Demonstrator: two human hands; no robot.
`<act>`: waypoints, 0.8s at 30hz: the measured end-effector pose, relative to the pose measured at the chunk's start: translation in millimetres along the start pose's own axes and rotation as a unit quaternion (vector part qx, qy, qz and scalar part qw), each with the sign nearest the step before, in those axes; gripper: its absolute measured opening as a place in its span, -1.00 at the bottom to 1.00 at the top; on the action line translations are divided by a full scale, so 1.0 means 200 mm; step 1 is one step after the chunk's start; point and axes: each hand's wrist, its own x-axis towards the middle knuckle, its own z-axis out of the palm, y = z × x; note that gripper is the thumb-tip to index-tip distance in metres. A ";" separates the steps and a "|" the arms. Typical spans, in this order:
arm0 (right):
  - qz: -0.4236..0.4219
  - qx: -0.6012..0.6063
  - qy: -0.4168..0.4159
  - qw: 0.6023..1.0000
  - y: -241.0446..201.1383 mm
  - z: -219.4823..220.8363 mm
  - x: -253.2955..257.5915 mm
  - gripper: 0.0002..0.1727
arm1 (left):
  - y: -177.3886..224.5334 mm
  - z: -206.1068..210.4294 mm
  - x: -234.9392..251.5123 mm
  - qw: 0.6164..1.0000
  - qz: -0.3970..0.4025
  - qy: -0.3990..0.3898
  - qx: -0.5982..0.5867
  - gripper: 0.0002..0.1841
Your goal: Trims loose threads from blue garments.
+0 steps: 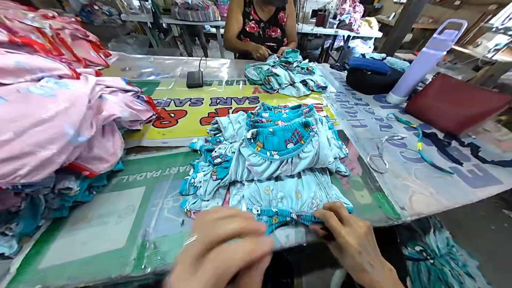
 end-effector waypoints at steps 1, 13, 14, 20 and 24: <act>0.016 0.002 -0.001 1.000 0.01 0.01 -0.02 -0.78 | -0.08 0.14 -0.01 0.999 0.002 -0.013 0.030 -0.85; -0.003 0.027 0.017 0.999 0.10 0.01 -0.13 -0.86 | -0.19 0.59 -0.27 0.966 0.046 -0.016 0.253 -0.83; -0.007 0.025 0.021 0.999 0.11 0.01 -0.15 -0.86 | -0.19 0.61 -0.31 0.966 0.058 -0.006 0.252 -0.83; -0.026 0.010 0.004 1.000 0.12 0.01 -0.15 -0.86 | -0.20 0.58 -0.38 0.978 0.045 0.049 0.196 -0.77; -0.030 0.003 -0.005 1.000 0.11 0.01 -0.13 -0.86 | -0.21 0.49 -0.23 0.976 0.008 0.058 0.211 -0.61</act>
